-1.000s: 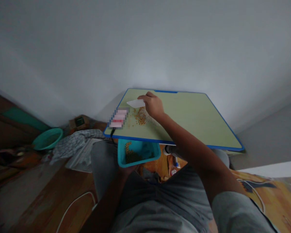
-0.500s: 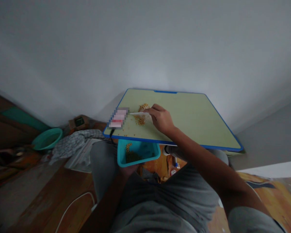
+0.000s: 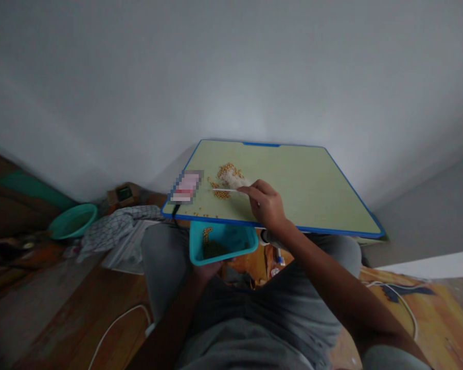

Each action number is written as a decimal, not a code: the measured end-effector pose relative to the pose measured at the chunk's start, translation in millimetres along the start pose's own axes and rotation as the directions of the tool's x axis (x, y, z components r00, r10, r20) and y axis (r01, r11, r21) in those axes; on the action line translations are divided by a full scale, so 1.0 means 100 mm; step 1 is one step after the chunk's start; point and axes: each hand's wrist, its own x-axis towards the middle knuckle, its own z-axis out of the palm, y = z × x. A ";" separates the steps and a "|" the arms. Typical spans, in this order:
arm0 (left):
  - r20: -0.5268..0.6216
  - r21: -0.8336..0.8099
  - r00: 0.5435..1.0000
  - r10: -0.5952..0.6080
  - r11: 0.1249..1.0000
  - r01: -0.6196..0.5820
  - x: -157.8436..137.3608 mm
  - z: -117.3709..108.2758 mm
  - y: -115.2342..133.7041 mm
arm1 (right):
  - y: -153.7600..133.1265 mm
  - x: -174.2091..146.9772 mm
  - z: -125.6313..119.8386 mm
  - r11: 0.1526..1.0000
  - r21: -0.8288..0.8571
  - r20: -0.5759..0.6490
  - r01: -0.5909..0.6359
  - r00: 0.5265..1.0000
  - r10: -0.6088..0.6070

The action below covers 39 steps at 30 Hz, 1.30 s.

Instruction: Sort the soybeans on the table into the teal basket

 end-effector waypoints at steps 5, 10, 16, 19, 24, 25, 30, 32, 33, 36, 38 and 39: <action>-0.113 0.039 0.993 -0.022 0.999 0.027 -0.02 0.15 0.02 | -0.05 -0.07 -0.04 0.998 0.041 -0.064 0.041 0.997 -0.039; -0.150 0.053 0.987 -0.054 0.997 0.062 -0.03 0.19 0.02 | -0.11 -0.11 -0.06 0.997 0.062 -0.056 0.038 0.998 -0.034; 0.056 -0.041 0.998 -0.004 0.999 0.006 0.00 0.05 -0.02 | -0.17 -0.17 -0.11 0.995 0.073 0.015 -0.061 0.998 0.060; 0.105 -0.064 0.994 -0.002 0.998 0.009 0.01 0.05 -0.02 | -0.21 -0.20 -0.14 0.992 0.084 0.025 -0.092 0.996 0.091; 0.147 -0.087 0.989 0.020 0.996 -0.007 0.00 0.05 -0.04 | -0.25 -0.24 -0.17 0.996 0.086 -0.026 -0.035 0.999 0.037; 0.150 -0.089 0.989 0.017 0.996 -0.004 0.00 0.04 -0.04 | -0.25 -0.25 -0.18 0.996 0.084 -0.038 -0.022 0.999 0.025; 0.128 -0.090 0.992 -0.017 0.996 0.028 0.01 0.05 -0.05 | -0.28 -0.33 -0.19 0.995 0.082 -0.060 -0.049 0.997 0.054; 0.104 -0.088 0.994 -0.028 0.995 0.037 0.02 0.09 -0.06 | -0.29 -0.36 -0.20 0.994 0.091 -0.065 -0.066 0.995 0.072; 0.092 -0.085 0.995 -0.034 0.995 0.042 0.03 0.10 -0.07 | -0.29 -0.37 -0.21 0.993 0.093 -0.068 -0.075 0.994 0.082; 0.060 -0.078 0.997 -0.050 0.995 0.055 0.03 0.15 -0.09 | -0.30 -0.39 -0.26 0.990 0.074 -0.090 -0.124 0.987 0.131; 0.037 -0.072 0.998 -0.057 0.996 0.060 0.03 0.16 -0.10 | -0.30 -0.40 -0.31 0.984 0.064 -0.128 -0.165 0.977 0.173; 0.024 -0.069 0.998 -0.059 0.996 0.061 0.02 0.17 -0.10 | -0.29 -0.40 -0.33 0.978 0.065 -0.147 -0.198 0.968 0.205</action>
